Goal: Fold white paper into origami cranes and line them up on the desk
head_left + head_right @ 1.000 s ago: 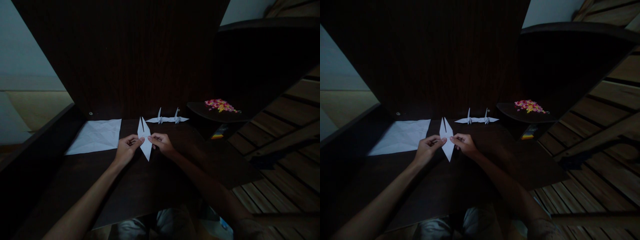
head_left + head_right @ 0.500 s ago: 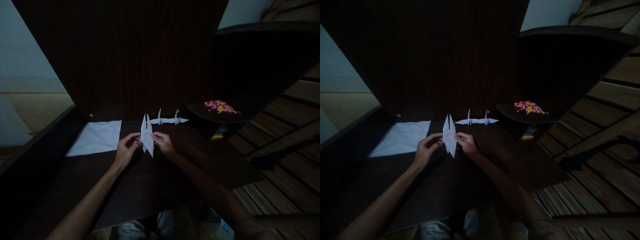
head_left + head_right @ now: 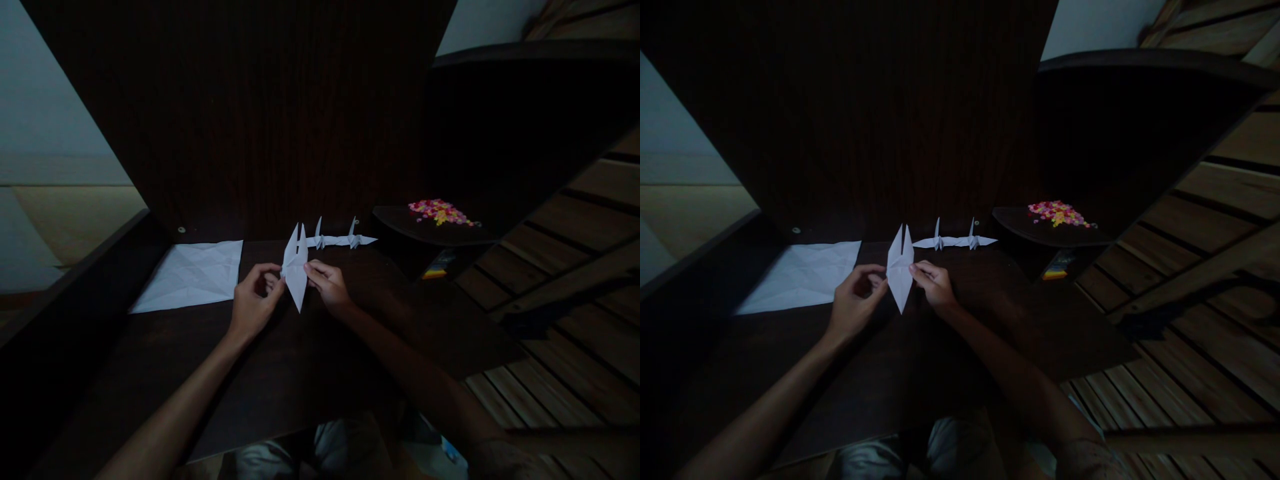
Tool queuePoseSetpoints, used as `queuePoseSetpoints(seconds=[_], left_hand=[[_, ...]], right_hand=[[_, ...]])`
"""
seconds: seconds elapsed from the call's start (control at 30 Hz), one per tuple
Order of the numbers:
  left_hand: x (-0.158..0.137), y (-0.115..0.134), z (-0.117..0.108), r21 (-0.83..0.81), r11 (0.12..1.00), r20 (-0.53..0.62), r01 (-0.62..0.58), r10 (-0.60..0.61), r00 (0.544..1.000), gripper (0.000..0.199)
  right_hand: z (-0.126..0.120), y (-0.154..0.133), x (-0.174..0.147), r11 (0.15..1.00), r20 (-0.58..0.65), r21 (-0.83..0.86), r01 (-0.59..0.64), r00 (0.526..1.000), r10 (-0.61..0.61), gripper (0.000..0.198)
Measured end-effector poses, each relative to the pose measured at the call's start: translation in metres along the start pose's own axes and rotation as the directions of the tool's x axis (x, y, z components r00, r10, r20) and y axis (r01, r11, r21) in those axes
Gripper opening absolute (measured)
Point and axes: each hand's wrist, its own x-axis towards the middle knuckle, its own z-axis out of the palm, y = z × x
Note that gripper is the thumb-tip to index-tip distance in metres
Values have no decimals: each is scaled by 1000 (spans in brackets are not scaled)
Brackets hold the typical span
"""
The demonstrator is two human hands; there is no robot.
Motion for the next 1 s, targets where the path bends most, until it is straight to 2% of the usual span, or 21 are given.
queuePoseSetpoints(seconds=[0.27, 0.5, 0.57, 0.7, 0.83, 1.0], left_hand=[[3, 1, 1, -151, 978, 78, 142, -132, 988, 47], [5, -3, -1, -264, 937, 109, 229, -207, 972, 34], [6, -3, -1, -287, 928, 106, 236, -214, 971, 35], [6, 0, 0, -206, 952, 98, 228, -211, 972, 36], [6, 2, 0, -203, 947, 121, 248, -227, 966, 33], [5, 1, -1, -237, 921, 182, 310, -271, 945, 28]], right_hand=[[2, -8, -3, 987, 5, -148, 70, 998, -70, 32], [4, -9, -5, 964, 20, -212, 161, 987, -161, 27], [6, -10, -7, 968, 34, -204, 144, 990, -140, 27], [9, -14, -12, 983, 70, -160, 91, 994, -81, 28], [7, -18, -11, 984, 73, -148, 97, 994, -87, 26], [0, -13, -5, 999, 51, -21, 44, 998, -43, 25]])
